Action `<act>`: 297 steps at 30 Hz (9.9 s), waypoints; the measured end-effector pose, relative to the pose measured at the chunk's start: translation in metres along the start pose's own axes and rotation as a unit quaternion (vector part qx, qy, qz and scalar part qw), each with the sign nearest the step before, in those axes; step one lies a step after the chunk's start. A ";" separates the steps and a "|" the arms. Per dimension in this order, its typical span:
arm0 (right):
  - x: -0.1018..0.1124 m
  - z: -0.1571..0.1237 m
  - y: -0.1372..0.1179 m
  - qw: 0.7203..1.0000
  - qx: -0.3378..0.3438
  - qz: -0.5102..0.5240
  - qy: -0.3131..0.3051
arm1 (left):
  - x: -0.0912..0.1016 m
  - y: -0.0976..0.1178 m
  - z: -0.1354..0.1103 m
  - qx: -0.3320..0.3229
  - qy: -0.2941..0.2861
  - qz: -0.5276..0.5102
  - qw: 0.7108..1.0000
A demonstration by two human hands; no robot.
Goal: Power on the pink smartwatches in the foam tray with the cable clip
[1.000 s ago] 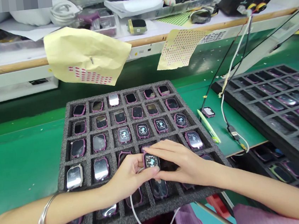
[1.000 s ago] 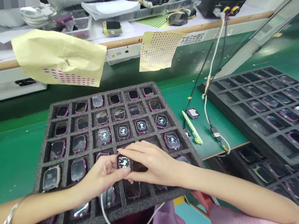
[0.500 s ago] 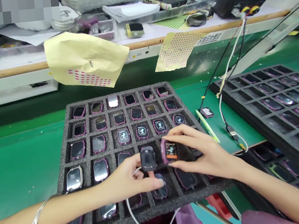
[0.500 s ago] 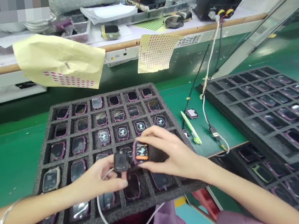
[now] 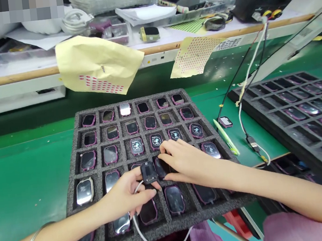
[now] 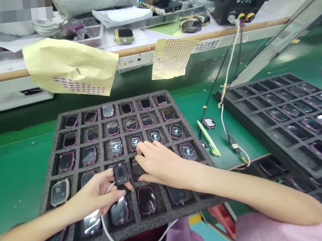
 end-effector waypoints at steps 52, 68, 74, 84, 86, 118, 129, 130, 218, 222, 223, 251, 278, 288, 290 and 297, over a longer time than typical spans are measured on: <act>0.001 0.007 -0.018 0.943 0.110 0.218 0.226 | 0.010 0.002 0.001 -0.029 0.051 -0.048 0.997; -0.004 0.008 -0.013 0.938 0.090 0.250 0.223 | 0.011 0.003 0.001 -0.032 0.064 -0.031 0.997; 0.022 0.003 -0.013 0.927 0.091 0.255 0.258 | 0.008 0.009 0.001 -0.090 0.067 -0.043 0.993; 0.009 -0.024 0.016 0.979 -0.033 0.169 0.106 | 0.035 -0.007 -0.042 0.011 0.070 -0.003 0.997; 0.013 -0.011 0.004 0.979 -0.005 0.163 0.119 | 0.038 -0.011 -0.044 0.017 0.078 -0.001 0.997; 0.011 0.046 -0.052 0.953 0.130 0.173 0.211 | 0.039 -0.008 -0.036 -0.059 0.122 -0.080 0.988; 0.012 0.048 -0.048 0.951 0.132 0.208 0.184 | 0.038 -0.004 -0.034 -0.089 0.111 -0.107 0.984; 0.012 0.048 -0.047 0.950 0.128 0.213 0.188 | 0.038 -0.003 -0.034 -0.092 0.109 -0.112 0.983; -0.004 0.108 -0.097 0.904 0.162 0.372 0.137 | 0.080 -0.028 -0.104 -0.129 0.219 -0.069 0.965; -0.003 0.107 -0.097 0.904 0.165 0.367 0.146 | 0.080 -0.026 -0.104 -0.135 0.216 -0.063 0.965; -0.003 0.106 -0.097 0.904 0.166 0.365 0.150 | 0.079 -0.026 -0.104 -0.135 0.214 -0.064 0.965; -0.005 0.105 -0.102 0.912 0.200 0.293 0.206 | 0.081 -0.023 -0.106 -0.162 0.237 -0.042 0.957; 0.017 0.092 -0.074 0.955 0.077 0.208 0.198 | 0.072 -0.031 -0.122 -0.158 0.200 -0.092 0.963; 0.009 0.141 -0.117 0.989 0.114 0.057 0.072 | 0.071 -0.048 -0.153 -0.141 0.300 -0.107 0.937; 0.002 0.159 -0.127 0.992 0.118 0.024 0.049 | 0.072 -0.052 -0.154 -0.136 0.307 -0.111 0.935; 0.010 0.162 -0.117 0.977 0.148 0.126 0.091 | 0.074 -0.054 -0.155 -0.130 0.271 -0.143 0.943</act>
Point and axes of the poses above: each hand's wrist, its own z-axis towards the middle knuckle, its own x-axis out of the back of the hand, y = z × x, the point moved 8 cm from there along z, towards the middle knuckle, and after that the axes turned 1 degree about -y, right-handed, at the moved point
